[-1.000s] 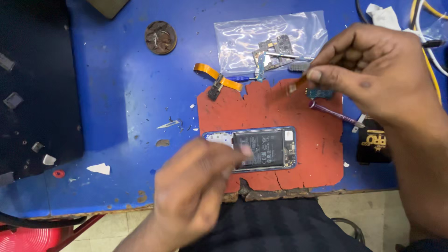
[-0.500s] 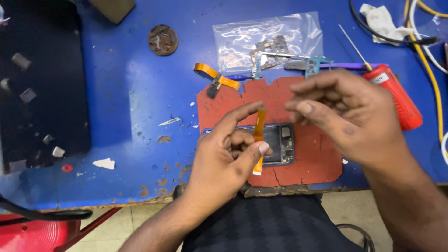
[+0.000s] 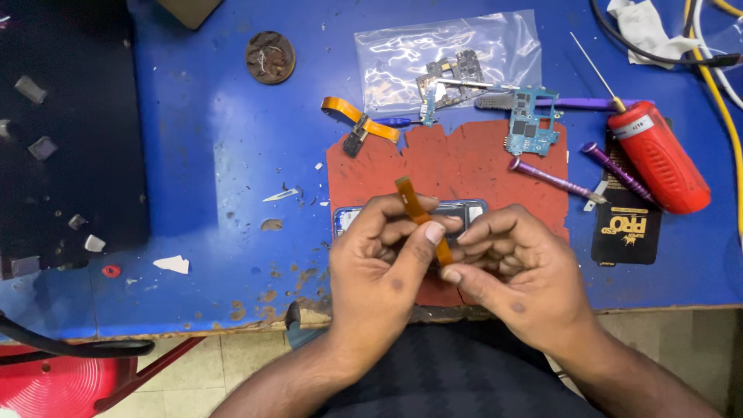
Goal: The person uses a red electric screwdriver to remove screws from a disassembled smartphone, then uses a purple screwdriver to adjust internal components and connect a ribbon cable. The person handles the battery, motherboard, and ribbon cable while working on the phone's internal assembly.
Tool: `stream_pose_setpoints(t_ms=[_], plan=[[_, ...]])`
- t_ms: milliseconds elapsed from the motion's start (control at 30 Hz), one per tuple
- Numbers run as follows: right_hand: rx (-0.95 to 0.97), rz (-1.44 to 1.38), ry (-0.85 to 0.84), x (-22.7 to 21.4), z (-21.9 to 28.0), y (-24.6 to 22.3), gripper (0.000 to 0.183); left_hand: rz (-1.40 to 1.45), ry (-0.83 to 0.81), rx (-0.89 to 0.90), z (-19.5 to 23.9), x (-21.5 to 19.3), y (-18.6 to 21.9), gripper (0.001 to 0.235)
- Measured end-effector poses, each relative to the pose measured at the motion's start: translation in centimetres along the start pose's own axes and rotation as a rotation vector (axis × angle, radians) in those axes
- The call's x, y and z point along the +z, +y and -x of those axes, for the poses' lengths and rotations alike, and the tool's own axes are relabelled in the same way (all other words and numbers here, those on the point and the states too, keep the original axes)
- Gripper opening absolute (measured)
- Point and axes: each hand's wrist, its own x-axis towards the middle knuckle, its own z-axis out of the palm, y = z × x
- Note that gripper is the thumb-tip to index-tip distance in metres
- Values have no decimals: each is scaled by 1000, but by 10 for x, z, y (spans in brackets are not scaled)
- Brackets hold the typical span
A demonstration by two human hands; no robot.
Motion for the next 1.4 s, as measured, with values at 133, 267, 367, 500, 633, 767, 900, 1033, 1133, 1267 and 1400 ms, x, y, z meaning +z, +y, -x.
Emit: stream_pose_setpoints(t_ms=[133, 267, 367, 500, 633, 767, 900, 1033, 1133, 1267, 1400], plan=[[16, -18, 24, -2, -1, 2, 28, -55, -36, -10, 2, -9, 5, 25], [9, 5, 15, -5, -1, 2, 27, -23, -12, 60, 2, -14, 8, 25], [36, 13, 25, -1, 2, 3, 25, -77, -20, 78, 2, -13, 15, 24], [-117, 151, -85, 0, 5, -1, 24, -282, -95, 151, 2, -7, 32, 17], [-323, 244, 180, -27, 7, -17, 17, -682, -273, 344, -2, -18, 53, 36], [-340, 429, 330, -44, 13, -24, 14, -965, -357, 199, -4, -16, 52, 21], [-370, 331, 80, -39, 16, -18, 35, -1148, -482, 235, -3, -8, 45, 19], [-251, 442, 57, -35, 21, -12, 21, -1066, -520, 182, -1, -3, 40, 12], [-166, 285, 86, -33, 20, -7, 15, -1042, -505, 223, 1, -2, 37, 17], [-57, 150, 115, -27, 16, -2, 13, -942, -478, 429, 1, -8, 32, 30], [-34, 225, 148, -24, 10, -4, 14, -1022, -506, 628, -3, -15, 27, 35]])
